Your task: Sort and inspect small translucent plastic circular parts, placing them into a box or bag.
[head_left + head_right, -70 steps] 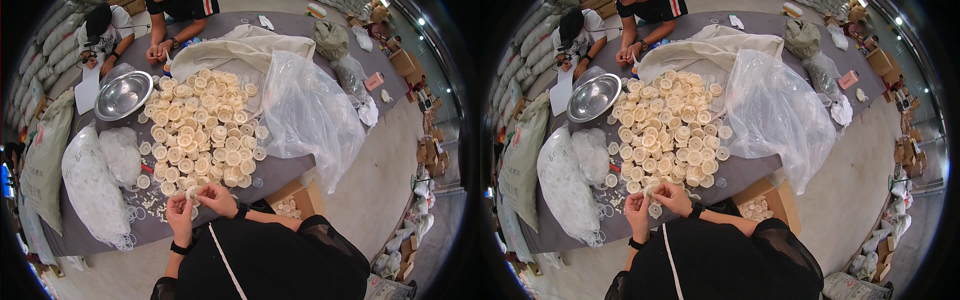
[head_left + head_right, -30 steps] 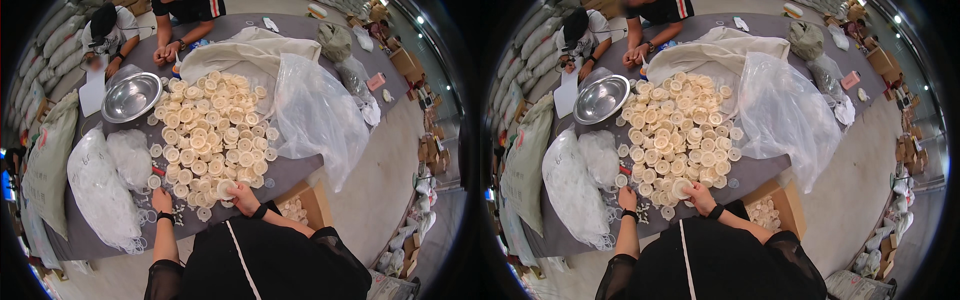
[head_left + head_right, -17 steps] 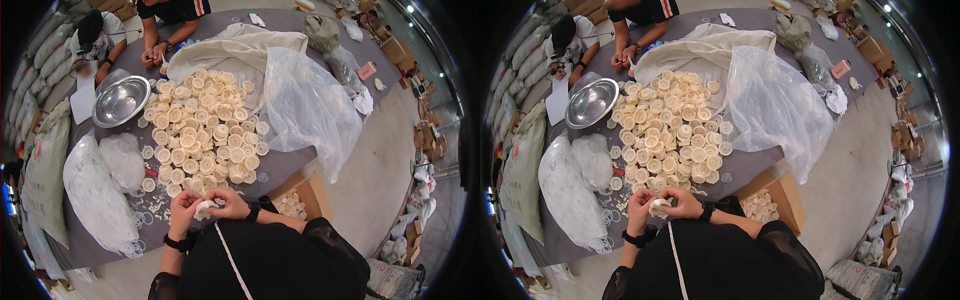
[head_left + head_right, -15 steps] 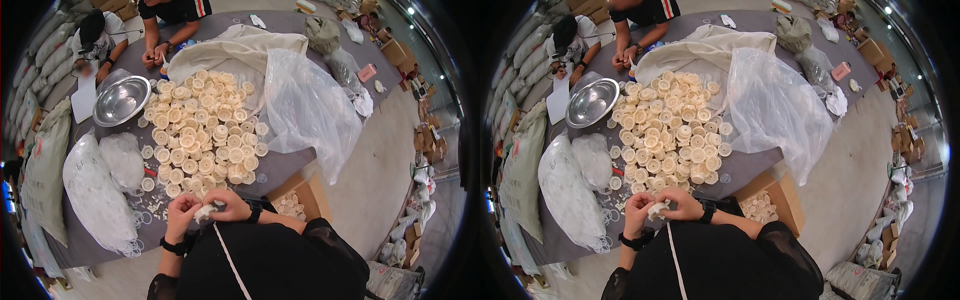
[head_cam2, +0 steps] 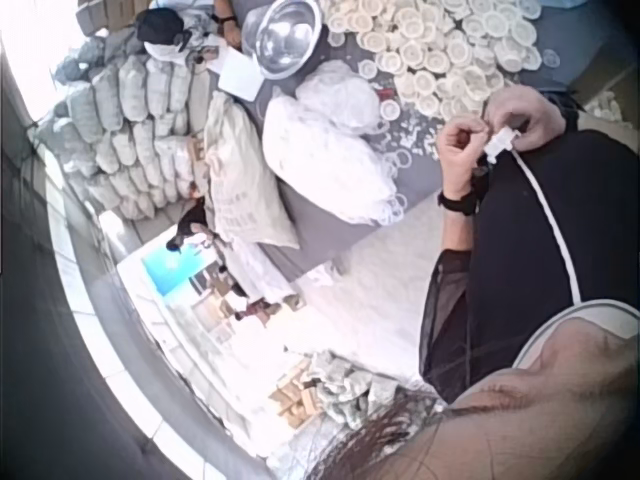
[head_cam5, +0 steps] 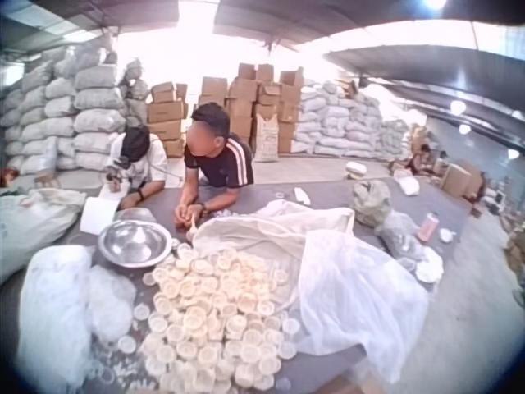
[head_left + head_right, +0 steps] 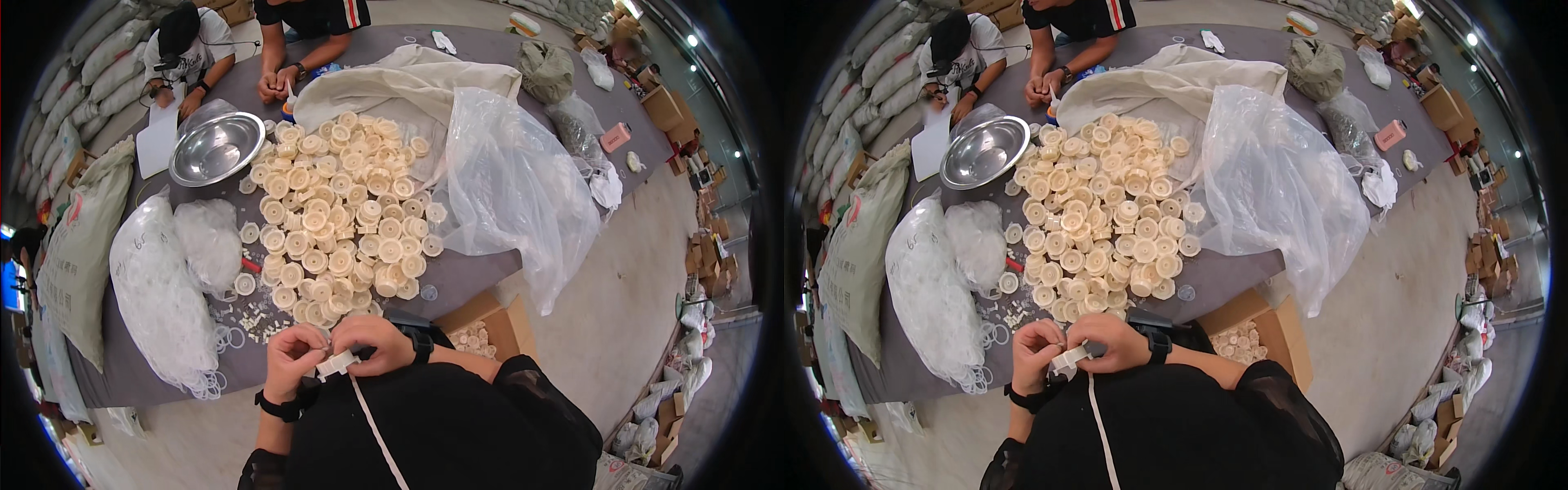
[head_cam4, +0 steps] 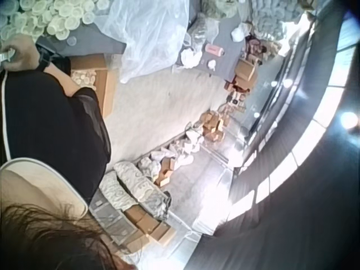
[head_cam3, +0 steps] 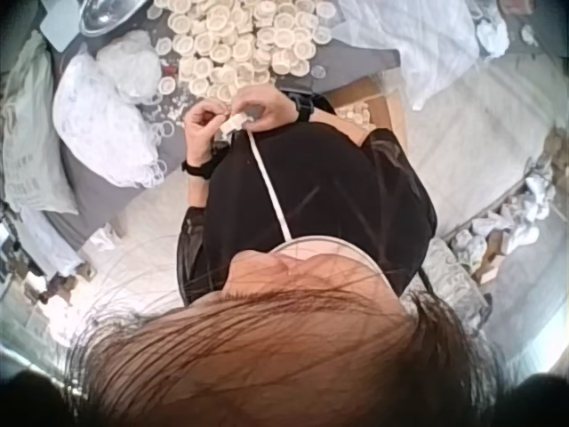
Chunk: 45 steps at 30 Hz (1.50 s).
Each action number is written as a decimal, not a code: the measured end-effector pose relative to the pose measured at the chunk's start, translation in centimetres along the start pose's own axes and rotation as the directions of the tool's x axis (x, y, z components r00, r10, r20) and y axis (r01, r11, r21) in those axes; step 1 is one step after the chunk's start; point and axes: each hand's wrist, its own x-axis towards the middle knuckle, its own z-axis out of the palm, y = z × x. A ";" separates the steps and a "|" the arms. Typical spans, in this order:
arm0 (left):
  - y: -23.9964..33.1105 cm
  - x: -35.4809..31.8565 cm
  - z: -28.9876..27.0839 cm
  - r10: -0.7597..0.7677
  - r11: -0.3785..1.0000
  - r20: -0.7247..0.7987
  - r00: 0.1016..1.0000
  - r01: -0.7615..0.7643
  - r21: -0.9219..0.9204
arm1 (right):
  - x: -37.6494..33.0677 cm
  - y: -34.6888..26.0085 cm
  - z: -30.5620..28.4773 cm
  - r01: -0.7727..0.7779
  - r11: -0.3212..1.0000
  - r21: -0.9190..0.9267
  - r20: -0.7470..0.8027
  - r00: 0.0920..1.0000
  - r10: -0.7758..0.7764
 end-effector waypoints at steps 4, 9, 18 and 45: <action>0.4 -0.2 -0.4 -0.020 0.999 0.068 0.997 0.023 -0.034 | -0.3 -0.1 -0.1 -0.010 1.000 -0.003 0.008 1.000 0.010; 1.7 -0.2 -0.4 0.004 0.992 0.151 0.989 -0.024 0.125 | -0.6 -0.2 -0.4 0.058 0.998 -0.012 0.017 0.998 -0.057; 3.0 -0.6 0.6 0.055 0.928 0.129 0.990 -0.099 0.359 | -0.8 -0.7 -0.5 0.114 0.992 -0.057 0.042 0.993 -0.111; 3.1 -2.3 -0.2 0.160 0.834 0.239 0.958 -0.260 0.487 | -0.3 -0.9 0.0 0.156 0.963 -0.222 0.020 0.988 -0.155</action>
